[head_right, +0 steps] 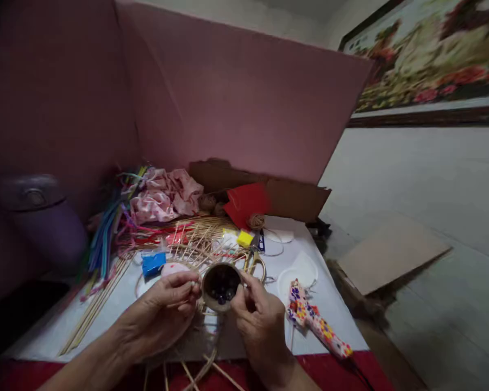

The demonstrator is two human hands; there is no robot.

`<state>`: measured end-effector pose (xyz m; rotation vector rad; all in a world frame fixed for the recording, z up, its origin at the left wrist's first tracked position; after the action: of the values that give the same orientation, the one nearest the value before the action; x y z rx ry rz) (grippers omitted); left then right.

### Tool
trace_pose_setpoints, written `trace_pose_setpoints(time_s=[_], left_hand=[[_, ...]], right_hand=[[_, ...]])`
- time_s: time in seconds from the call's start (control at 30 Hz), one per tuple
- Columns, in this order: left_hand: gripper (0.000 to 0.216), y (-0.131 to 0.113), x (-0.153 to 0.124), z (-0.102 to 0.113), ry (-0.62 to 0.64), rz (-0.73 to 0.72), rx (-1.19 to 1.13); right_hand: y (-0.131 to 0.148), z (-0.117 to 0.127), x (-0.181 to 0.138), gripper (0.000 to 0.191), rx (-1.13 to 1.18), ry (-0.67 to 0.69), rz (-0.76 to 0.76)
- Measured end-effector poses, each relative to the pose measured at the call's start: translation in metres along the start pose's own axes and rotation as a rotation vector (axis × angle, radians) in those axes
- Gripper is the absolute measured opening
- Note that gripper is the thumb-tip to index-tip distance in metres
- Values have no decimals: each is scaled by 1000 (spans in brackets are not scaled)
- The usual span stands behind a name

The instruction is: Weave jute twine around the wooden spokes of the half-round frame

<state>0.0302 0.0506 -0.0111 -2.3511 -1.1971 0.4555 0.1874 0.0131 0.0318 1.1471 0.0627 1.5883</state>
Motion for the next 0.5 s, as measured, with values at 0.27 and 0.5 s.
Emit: trace_pose_setpoints(time_s=[0.27,0.5], left_hand=[[23,-2,1,-2,-40,-17,12],[21,-2,0,-4,18,-38,57]], right_hand=[[-1,0,-4,22,16,7,16],[-4,-1,-5,21,14,1,21]])
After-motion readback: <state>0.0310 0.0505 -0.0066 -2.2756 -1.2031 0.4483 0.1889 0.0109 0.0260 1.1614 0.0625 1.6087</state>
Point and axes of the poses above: each hand's wrist, its own x-axis towards the middle knuckle, its own z-axis out of the back of the hand, y = z × x, the point moved 6 cm from there along x, towards the middle knuckle, and after that the axes turned 7 degrees about y, right-handed, at the moved point
